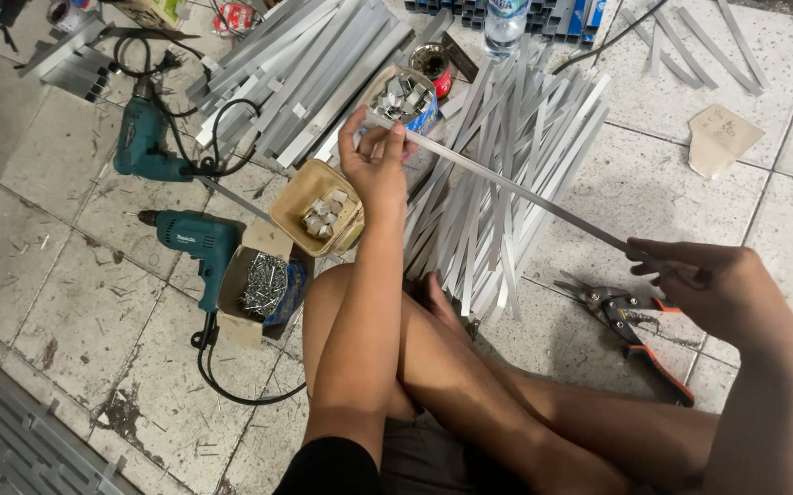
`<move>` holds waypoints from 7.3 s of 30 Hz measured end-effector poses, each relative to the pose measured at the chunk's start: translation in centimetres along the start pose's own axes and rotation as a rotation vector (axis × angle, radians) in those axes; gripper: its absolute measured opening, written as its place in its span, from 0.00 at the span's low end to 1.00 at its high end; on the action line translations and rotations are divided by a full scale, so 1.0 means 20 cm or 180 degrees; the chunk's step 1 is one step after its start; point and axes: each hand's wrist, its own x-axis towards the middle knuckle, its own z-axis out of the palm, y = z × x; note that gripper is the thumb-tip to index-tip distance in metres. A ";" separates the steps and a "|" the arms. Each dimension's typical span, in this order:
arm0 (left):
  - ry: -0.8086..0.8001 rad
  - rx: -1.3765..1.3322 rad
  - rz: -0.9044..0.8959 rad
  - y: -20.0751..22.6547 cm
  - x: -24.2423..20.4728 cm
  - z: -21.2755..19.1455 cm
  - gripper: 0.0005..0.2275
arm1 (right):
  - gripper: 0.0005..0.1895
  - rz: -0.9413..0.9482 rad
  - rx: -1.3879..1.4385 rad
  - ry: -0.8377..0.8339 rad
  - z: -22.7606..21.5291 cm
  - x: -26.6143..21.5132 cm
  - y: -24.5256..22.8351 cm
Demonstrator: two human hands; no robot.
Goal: The person sits on the floor and repeatedly cuts long metal strips into shorter pieces using tin snips. The cut pieces are placed in a pile on the floor next to the person.
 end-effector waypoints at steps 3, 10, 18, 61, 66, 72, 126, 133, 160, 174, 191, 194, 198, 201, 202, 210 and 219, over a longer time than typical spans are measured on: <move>-0.0017 -0.0112 0.0150 -0.03 0.02 -0.02 0.22 | 0.17 0.0155 -0.0197 0.0152 -0.02 0.00 0.05; -0.0058 -0.0242 0.0177 -0.02 0.01 -0.01 0.21 | 0.09 -0.0389 -0.0211 0.0748 -0.02 -0.02 0.19; 0.0017 -0.0242 0.0130 -0.01 0.02 0.00 0.22 | 0.12 -0.0656 -0.0225 0.0540 -0.04 -0.01 0.25; 0.0244 0.0180 0.0110 -0.01 0.07 -0.04 0.25 | 0.11 -0.1288 -0.0441 0.0538 -0.07 -0.04 0.16; 0.0044 -0.0023 0.0220 0.01 0.03 -0.03 0.26 | 0.11 -0.1157 -0.0353 0.0541 -0.06 -0.04 0.15; -0.0077 -0.0052 0.0218 0.01 0.03 -0.02 0.26 | 0.12 -0.0969 -0.0390 0.0536 -0.06 -0.03 0.18; 0.0372 0.0160 0.0249 0.03 0.02 0.00 0.23 | 0.13 -0.0648 -0.0330 0.0343 -0.05 -0.02 0.21; 0.0529 0.0086 0.0123 -0.03 0.08 0.00 0.23 | 0.12 -0.1116 -0.0269 0.0396 -0.04 0.04 0.31; 0.0074 -0.0071 -0.1084 0.13 0.00 0.04 0.06 | 0.13 0.0194 -0.0142 0.0486 -0.05 0.02 0.12; -0.1935 0.0139 -0.1207 -0.21 -1.01 0.21 0.04 | 0.13 -0.0442 0.0186 0.0204 0.01 0.03 0.23; -0.1108 0.0219 -0.1176 -0.38 -0.93 0.22 0.06 | 0.13 -0.2295 -0.0226 0.1714 0.22 0.08 0.34; -0.1093 0.0388 -0.1069 -0.12 -0.89 0.33 0.05 | 0.10 -0.2261 -0.0757 0.1661 0.33 0.06 0.63; -0.1198 0.0674 -0.0914 -0.02 -0.76 0.41 0.04 | 0.59 -0.0870 -0.3178 0.0503 0.26 -0.09 0.62; -0.1224 0.0759 -0.0850 -0.15 -0.64 0.40 0.04 | 0.63 0.0430 -0.3852 -0.0318 0.26 -0.10 0.55; -0.1146 0.0775 -0.0900 -0.22 -0.62 0.37 0.04 | 0.61 0.0426 -0.3953 -0.0325 0.29 -0.08 0.57; -0.1201 0.0281 -0.0901 -0.49 -0.54 0.34 0.10 | 0.38 -0.0036 -0.2519 0.0863 0.46 -0.02 0.91; -0.1447 0.0060 -0.0810 -0.24 -0.60 0.39 0.04 | 0.14 0.0198 0.2281 0.1548 0.87 -0.13 0.11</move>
